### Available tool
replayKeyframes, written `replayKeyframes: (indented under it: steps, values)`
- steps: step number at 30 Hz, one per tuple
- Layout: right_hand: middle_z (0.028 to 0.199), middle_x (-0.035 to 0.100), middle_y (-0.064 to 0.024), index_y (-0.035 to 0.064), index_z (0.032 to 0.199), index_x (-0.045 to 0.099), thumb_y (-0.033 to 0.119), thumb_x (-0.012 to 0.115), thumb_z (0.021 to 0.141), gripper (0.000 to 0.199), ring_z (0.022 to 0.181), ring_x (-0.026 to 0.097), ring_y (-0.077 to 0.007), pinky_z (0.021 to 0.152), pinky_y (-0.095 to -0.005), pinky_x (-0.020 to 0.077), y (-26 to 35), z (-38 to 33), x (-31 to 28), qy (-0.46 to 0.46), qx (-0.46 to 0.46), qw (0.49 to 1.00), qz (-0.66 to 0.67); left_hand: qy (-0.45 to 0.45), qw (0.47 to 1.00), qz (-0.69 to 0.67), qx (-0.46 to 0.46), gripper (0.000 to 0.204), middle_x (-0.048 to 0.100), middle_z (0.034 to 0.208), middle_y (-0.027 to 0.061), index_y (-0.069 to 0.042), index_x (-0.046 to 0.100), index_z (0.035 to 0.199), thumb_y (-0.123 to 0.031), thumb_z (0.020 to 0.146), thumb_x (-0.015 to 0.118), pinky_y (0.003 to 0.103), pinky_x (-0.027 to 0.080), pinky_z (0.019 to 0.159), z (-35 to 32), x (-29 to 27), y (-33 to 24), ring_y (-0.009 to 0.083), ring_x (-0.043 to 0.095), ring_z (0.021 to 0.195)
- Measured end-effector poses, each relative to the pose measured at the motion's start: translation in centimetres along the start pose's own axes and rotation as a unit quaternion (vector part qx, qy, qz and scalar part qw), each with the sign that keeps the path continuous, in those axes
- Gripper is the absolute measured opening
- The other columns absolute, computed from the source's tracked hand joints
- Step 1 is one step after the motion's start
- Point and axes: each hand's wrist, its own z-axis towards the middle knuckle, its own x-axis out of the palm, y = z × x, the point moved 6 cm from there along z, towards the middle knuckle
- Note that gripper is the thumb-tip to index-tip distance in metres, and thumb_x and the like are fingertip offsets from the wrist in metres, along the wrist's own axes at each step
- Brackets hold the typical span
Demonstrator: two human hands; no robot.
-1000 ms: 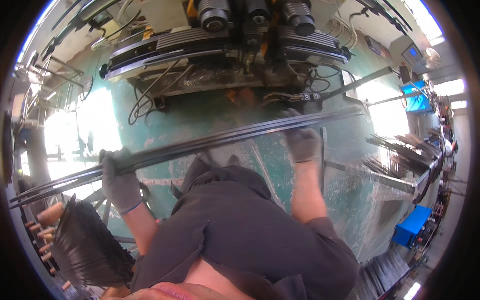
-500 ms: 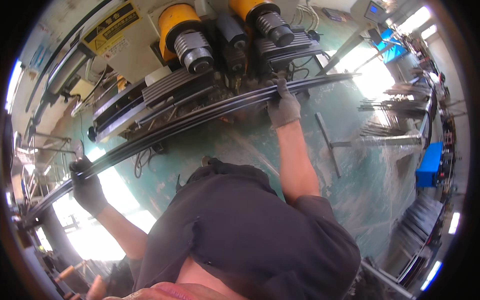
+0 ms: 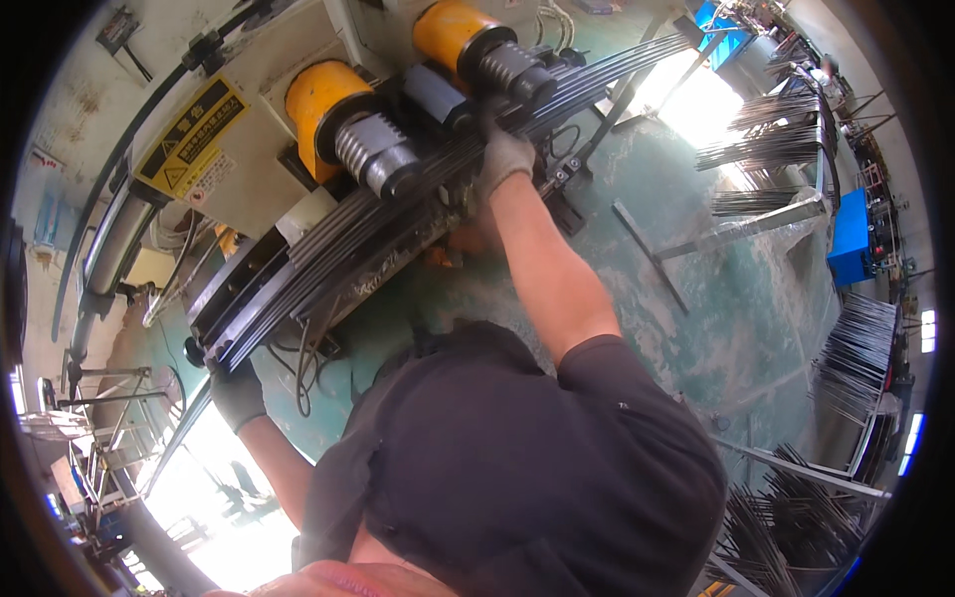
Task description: The person repeatedly feeds long metal rods into a bending machine, bends them, and stacks the finished pieces. They also measure a rod on a wooden table using a tape measure.
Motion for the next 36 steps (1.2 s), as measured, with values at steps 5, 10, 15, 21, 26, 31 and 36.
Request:
replayKeyframes:
  steps: [5,10,15,21,26,31,36]
  values:
    - [0.097,0.071,-0.0073,0.0078,0.117,0.068,0.025,0.067,0.104,0.021,0.078,0.07,-0.0251,0.063,-0.0406,0.0561,-3.6,-0.2,0.6,0.024,0.06,0.996,-0.06,-0.006,0.997,0.078,0.027,0.03,0.069,0.114,0.0236,0.01,0.065,0.113,-0.018,0.111,0.052,0.049,0.054,0.11,0.5,3.4,1.2,0.0364,0.066,0.113]
    - [0.092,0.068,-0.0073,0.0098,0.109,0.068,0.029,0.063,0.102,0.021,0.073,0.067,-0.023,0.06,-0.0395,0.0522,-3.7,1.8,0.6,0.033,0.047,0.99,-0.127,-0.032,0.94,-0.299,-0.164,0.029,0.069,0.118,0.0246,0.011,0.066,0.115,-0.015,0.109,0.054,0.05,0.053,0.111,0.6,10.4,1.5,0.0371,0.066,0.116]
    - [0.086,0.067,-0.0074,0.0066,0.102,0.068,0.029,0.063,0.099,0.023,0.072,0.065,-0.0214,0.06,-0.038,0.0502,-4.3,4.3,-0.8,0.005,0.059,0.993,-0.107,0.041,0.955,-0.267,-0.121,0.031,0.071,0.119,0.0236,0.01,0.067,0.118,-0.017,0.109,0.053,0.055,0.049,0.114,0.9,10.9,-0.9,0.039,0.065,0.119]
    - [0.084,0.064,-0.0063,0.007,0.096,0.067,0.025,0.066,0.094,0.018,0.065,0.062,-0.0213,0.058,-0.0388,0.0508,-2.5,0.5,0.9,0.006,0.071,0.987,-0.143,-0.029,0.98,0.164,0.104,0.03,0.072,0.124,0.0207,0.008,0.068,0.122,-0.014,0.108,0.053,0.049,0.049,0.116,3.3,2.5,-0.3,0.0309,0.067,0.119]
    - [0.103,0.07,-0.0064,0.0027,0.113,0.069,0.035,0.066,0.103,0.034,0.089,0.067,-0.0187,0.08,-0.0359,0.0541,-2.5,-1.6,0.6,0.049,-0.003,0.99,-0.132,-0.004,0.999,0.028,0.034,0.033,0.069,0.129,0.0184,0.008,0.064,0.128,-0.018,0.111,0.052,0.047,0.049,0.115,2.5,6.0,2.0,0.0307,0.063,0.123]
    - [0.109,0.072,-0.0066,-0.0004,0.125,0.068,0.032,0.064,0.106,0.038,0.096,0.066,-0.018,0.09,-0.0344,0.0524,-2.5,-2.3,-3.9,0.014,-0.048,0.992,-0.117,-0.117,0.871,-0.427,-0.212,0.042,0.065,0.135,0.0223,0.008,0.059,0.134,-0.025,0.114,0.045,0.055,0.047,0.116,-0.9,14.3,-1.2,0.0399,0.061,0.127]
    - [0.121,0.072,-0.0065,0.0001,0.131,0.065,0.037,0.066,0.106,0.045,0.103,0.071,-0.0181,0.089,-0.0319,0.0572,-3.8,-1.8,-11.5,0.016,-0.009,0.981,-0.193,-0.151,0.915,-0.352,-0.129,0.035,0.069,0.129,0.0203,0.006,0.062,0.128,-0.021,0.112,0.048,0.053,0.049,0.115,1.6,4.8,-0.5,0.0373,0.064,0.126]
